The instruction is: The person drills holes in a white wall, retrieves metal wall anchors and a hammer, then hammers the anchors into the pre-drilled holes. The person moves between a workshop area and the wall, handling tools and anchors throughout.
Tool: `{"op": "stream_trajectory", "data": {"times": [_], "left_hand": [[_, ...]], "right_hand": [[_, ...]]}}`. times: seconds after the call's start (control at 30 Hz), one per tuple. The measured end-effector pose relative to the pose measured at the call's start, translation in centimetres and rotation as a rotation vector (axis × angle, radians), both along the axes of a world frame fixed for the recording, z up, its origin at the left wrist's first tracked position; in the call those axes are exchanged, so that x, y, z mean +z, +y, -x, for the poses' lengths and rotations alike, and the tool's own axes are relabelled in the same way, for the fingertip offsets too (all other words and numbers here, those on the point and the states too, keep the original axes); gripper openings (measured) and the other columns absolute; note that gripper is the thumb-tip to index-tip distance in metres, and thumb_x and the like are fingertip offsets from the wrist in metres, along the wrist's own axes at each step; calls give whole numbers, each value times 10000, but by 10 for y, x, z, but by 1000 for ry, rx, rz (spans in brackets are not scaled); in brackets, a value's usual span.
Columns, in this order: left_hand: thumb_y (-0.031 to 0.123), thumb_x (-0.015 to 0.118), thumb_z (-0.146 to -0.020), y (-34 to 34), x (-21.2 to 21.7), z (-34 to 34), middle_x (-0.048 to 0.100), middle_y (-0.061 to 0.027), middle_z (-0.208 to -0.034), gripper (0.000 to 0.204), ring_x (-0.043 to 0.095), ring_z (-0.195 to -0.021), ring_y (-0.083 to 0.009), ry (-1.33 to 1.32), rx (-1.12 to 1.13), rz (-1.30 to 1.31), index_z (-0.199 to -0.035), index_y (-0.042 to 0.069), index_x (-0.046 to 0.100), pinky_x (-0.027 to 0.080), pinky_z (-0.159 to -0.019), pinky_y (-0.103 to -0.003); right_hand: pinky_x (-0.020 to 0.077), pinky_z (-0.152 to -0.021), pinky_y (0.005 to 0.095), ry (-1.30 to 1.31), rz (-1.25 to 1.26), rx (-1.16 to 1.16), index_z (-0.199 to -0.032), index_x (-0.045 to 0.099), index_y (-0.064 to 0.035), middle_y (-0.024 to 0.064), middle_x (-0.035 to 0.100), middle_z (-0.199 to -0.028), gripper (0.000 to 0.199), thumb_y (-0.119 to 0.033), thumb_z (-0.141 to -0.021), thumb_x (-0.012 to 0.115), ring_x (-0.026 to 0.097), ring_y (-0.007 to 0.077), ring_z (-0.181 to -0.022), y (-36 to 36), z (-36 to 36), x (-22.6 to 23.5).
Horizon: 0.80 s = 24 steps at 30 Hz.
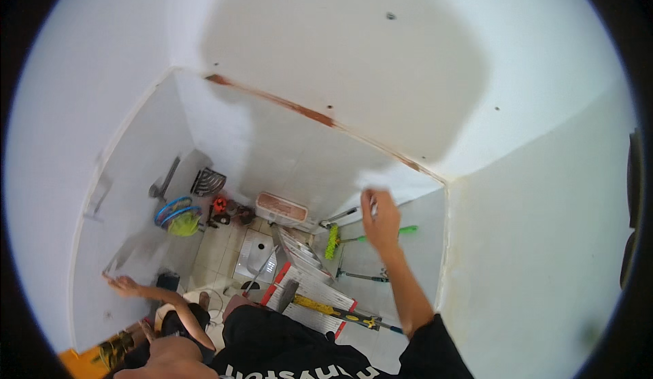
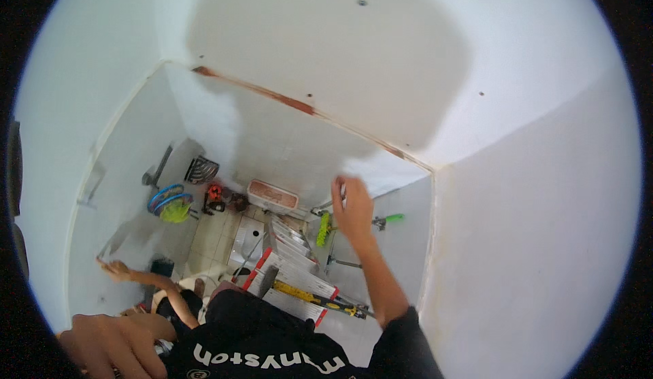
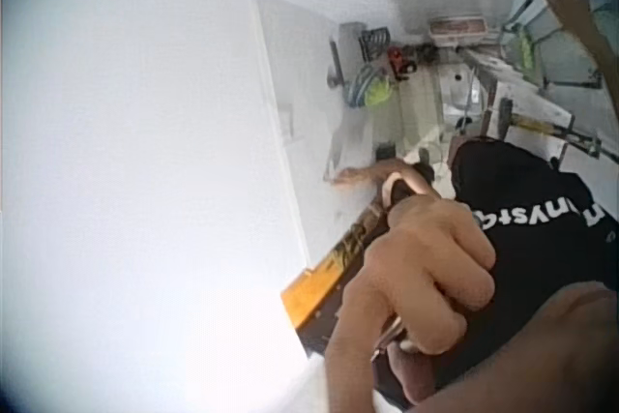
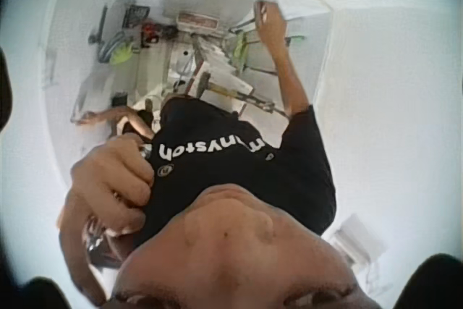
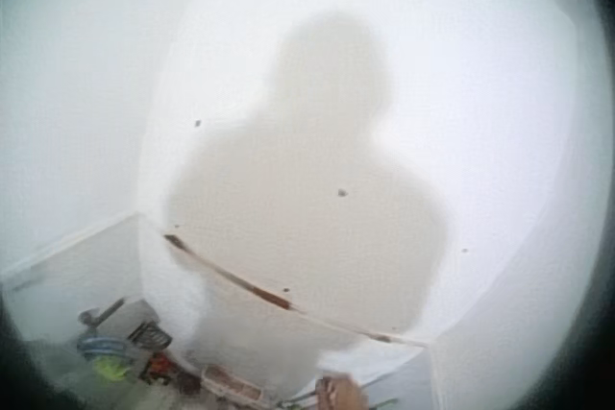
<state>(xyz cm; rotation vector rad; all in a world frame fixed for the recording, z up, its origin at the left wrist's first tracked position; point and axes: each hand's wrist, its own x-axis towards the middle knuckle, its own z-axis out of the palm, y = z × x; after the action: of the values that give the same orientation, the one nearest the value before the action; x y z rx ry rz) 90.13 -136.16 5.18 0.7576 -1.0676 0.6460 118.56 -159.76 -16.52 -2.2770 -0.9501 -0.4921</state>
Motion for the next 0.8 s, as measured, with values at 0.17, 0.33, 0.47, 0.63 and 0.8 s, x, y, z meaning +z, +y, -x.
{"op": "stream_trajectory", "data": {"times": [0.17,0.33,0.47,0.63,0.8], "left_hand": [[257,666,-1021,45,-20,-33,638,-144,-757,126,556,-528,-237,203,-442,-328,-996,134,661,429,-458,-357],[168,695,-993,10,-175,-63,614,-46,-779,164,570,-577,-96,1079,222,-95,-1119,77,646,416,-437,-270],[271,727,-971,-36,-278,-92,648,-18,-792,244,620,-720,-167,1570,412,-574,-1075,52,709,503,-679,-329],[342,691,-996,-75,-353,-60,740,-91,-977,319,665,-808,-163,1676,20,-919,-1138,58,724,528,-748,-350],[382,672,-1003,-99,-396,-48,747,-150,-946,355,713,-805,-263,1389,44,-1005,-1164,69,717,552,-768,-391]], "right_hand": [[505,-602,394,-376,-83,-115,-987,622,-63,95,680,-884,166,-199,-987,718,645,269,-701,48,-122,131],[499,-563,368,-662,109,-251,-900,582,-96,51,634,-774,293,-325,-958,756,647,247,-671,120,-224,196],[464,-564,359,-851,155,-283,-879,581,-117,31,608,-738,314,-365,-945,761,618,211,-630,166,-257,212],[374,-584,352,-1221,282,-252,-850,563,-131,-4,553,-718,236,-257,-961,729,509,176,-580,154,-273,202],[374,-640,363,-1356,649,-72,-960,566,-144,26,560,-824,173,-46,-850,656,507,203,-673,143,-275,233]]}}
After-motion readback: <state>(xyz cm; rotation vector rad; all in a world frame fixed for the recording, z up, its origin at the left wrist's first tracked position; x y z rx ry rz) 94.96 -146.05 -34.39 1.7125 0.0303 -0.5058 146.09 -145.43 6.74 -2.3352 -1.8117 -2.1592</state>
